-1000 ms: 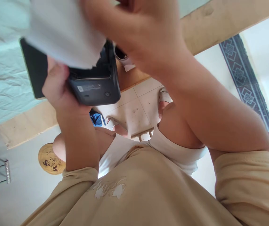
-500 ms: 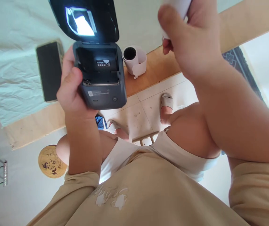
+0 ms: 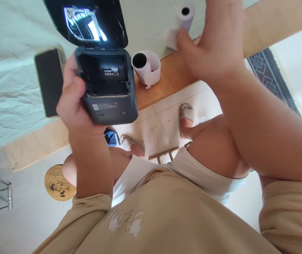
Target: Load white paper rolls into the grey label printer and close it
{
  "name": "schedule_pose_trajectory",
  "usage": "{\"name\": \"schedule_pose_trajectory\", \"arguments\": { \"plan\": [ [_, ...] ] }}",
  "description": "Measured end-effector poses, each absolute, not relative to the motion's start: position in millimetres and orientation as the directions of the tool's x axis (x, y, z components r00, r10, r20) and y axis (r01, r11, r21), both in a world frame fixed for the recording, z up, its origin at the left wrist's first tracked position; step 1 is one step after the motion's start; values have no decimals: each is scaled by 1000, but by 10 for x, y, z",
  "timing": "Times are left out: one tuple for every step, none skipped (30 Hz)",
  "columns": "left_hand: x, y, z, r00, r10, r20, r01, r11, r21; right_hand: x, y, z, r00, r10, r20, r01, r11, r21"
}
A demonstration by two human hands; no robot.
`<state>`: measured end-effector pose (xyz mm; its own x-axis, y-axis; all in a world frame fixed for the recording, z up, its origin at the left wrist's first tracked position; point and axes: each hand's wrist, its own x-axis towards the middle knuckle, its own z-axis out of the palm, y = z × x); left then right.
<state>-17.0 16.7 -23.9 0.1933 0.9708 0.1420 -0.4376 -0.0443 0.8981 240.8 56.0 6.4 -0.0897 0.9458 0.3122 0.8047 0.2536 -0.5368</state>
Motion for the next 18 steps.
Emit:
{"name": "schedule_pose_trajectory", "arguments": {
  "plan": [
    [-171,163,-235,193,971,142,-436,-45,899,2368,506,97,-108,923,369,784,307,-539],
    [-169,160,-230,192,972,139,-433,-44,901,2321,447,123,-129,899,419,760,361,-540],
    [-167,156,-227,193,971,142,-432,-46,901,2269,390,138,-184,883,432,720,420,-552],
    [-165,154,-225,197,968,155,-436,-55,898,2214,341,141,-241,871,427,694,462,-551],
    [-161,154,-224,201,965,169,-441,-65,895,2159,304,129,-296,863,410,674,493,-550],
    [-158,155,-224,202,962,184,-447,-77,891,2106,283,106,-340,863,375,674,501,-543],
    [-154,157,-224,201,960,194,-450,-85,889,2057,277,72,-367,867,337,684,497,-534],
    [-151,159,-223,200,959,199,-450,-91,888,2013,285,32,-382,874,302,697,487,-527],
    [-148,163,-222,195,959,205,-450,-98,888,1974,302,-9,-386,882,272,711,472,-522],
    [-146,166,-219,189,961,203,-445,-101,890,1941,324,-46,-380,890,252,723,455,-519],
    [-144,168,-217,185,962,201,-439,-102,893,1912,346,-75,-367,898,242,733,440,-518],
    [-142,170,-214,181,963,200,-437,-104,893,1889,366,-95,-353,906,234,742,423,-520],
    [-140,170,-212,177,964,199,-438,-104,893,1871,380,-104,-336,915,225,747,404,-528],
    [-138,169,-211,171,965,198,-442,-104,891,1858,388,-102,-318,924,211,747,381,-545],
    [-136,167,-210,168,965,200,-448,-105,888,1850,390,-91,-299,934,195,732,356,-581],
    [-135,164,-210,166,965,201,-455,-106,884,1847,386,-72,-280,943,182,703,330,-630],
    [-135,160,-211,165,965,205,-463,-108,880,1848,379,-48,-261,949,177,663,309,-681],
    [-135,157,-214,166,965,205,-468,-106,878,1853,371,-22,-241,954,181,619,294,-729]
  ]
}}
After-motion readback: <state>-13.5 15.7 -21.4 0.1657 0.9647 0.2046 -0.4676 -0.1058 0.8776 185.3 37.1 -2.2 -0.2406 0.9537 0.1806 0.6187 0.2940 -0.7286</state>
